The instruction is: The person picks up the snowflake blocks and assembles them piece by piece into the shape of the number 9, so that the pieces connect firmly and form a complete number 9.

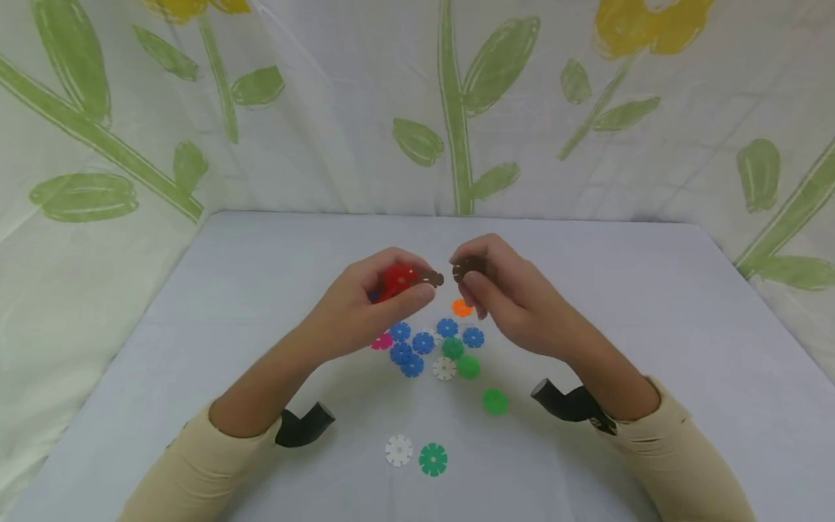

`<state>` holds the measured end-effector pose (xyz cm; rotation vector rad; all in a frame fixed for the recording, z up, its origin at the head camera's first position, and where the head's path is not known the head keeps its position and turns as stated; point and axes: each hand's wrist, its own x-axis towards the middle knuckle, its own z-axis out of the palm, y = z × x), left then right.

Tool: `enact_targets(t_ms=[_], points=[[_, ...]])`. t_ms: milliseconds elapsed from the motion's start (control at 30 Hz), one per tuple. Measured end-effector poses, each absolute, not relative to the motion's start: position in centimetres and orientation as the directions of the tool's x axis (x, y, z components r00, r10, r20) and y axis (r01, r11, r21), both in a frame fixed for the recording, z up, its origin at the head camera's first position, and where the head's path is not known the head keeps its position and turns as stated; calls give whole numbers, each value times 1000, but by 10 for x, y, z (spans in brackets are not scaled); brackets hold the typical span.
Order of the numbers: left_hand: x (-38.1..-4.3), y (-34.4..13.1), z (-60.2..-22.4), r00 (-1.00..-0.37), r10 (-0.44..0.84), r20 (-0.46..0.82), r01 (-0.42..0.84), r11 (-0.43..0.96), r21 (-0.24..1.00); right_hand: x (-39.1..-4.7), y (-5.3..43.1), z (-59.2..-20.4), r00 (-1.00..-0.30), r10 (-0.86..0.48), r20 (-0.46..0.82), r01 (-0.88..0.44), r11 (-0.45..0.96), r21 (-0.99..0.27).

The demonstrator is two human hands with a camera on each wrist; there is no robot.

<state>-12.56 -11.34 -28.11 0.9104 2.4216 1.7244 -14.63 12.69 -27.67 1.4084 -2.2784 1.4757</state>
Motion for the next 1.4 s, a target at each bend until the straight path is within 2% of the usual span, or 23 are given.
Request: enact_targets(t_ms=[533, 933, 1233, 1400], points=[[-119, -106, -285, -768, 528, 363, 483, 104, 869, -124, 117, -277, -505, -563, 654, -788, -7, -615], [-106, -96, -288, -746, 453, 489, 607, 158, 779, -118, 108, -287, -470, -476, 743, -825, -61, -561], [-105, -88, -297, -705, 399, 586, 648, 27, 762, -118, 98, -299, -463, -354, 813, -853, -71, -517], [-107, -89, -299, -703, 405, 585, 654, 45, 755, -119, 94, -303, -464, -339, 819, -855, -70, -514]])
